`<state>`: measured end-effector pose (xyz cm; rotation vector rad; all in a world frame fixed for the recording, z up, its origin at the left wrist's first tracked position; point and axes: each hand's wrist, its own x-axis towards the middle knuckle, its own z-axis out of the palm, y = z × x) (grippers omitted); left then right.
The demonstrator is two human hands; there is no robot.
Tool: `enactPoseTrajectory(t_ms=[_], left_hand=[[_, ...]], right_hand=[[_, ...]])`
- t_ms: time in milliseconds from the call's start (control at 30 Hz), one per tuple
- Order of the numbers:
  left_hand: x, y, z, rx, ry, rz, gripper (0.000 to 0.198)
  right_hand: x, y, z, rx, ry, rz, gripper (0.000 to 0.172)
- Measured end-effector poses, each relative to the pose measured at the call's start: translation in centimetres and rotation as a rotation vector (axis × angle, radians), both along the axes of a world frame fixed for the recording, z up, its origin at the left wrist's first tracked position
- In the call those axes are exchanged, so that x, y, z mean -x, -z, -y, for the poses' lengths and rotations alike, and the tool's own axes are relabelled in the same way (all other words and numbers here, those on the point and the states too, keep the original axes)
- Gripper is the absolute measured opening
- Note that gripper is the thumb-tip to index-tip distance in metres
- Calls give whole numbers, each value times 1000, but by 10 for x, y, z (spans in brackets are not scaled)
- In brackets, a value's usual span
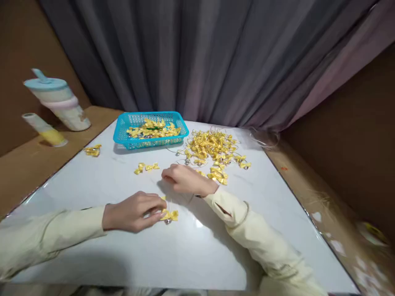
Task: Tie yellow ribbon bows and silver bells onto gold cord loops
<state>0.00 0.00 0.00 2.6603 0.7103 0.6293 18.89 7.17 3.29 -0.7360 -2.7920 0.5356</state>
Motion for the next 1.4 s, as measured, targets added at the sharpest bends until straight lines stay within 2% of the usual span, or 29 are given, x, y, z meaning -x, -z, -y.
enactPoseTrajectory(t_ms=[100,200,267,333,533,667,733,967,1067,1167,1267,1333,1400], left_hand=[[3,1,3,-274,-36,170,20],[4,3,6,-524,64,247,33],[3,6,7,-609,138,234,34],[3,11,6,-633,167,205,32],[4,25,1,-577,123,110,34],[5,27,0,-527,160,68,32],[5,26,0,-480,178,77,30],[3,23,0,-437,172,128,28],[3,23,0,-439,169,141,29],[3,23,-1,-434,179,140,29],[4,22,-1,-435,177,130,29],[4,21,-1,-446,181,132,28],[4,19,0,-447,183,143,28]], right_hand=[[-13,-19,-13,-32,174,-94,14],[-27,-31,-19,-90,406,-187,15],[-35,-32,-19,-143,544,-199,20],[-40,-27,-18,-171,611,-143,25],[-36,-2,-6,-131,485,99,25],[-27,2,12,-230,508,333,17],[-23,3,21,-239,501,379,13],[-28,8,32,-205,446,423,48],[-35,15,28,-122,497,152,50],[-37,25,25,41,617,-366,38],[-34,31,23,305,792,-839,35],[-33,33,21,430,865,-998,35],[-33,34,19,500,883,-1061,34]])
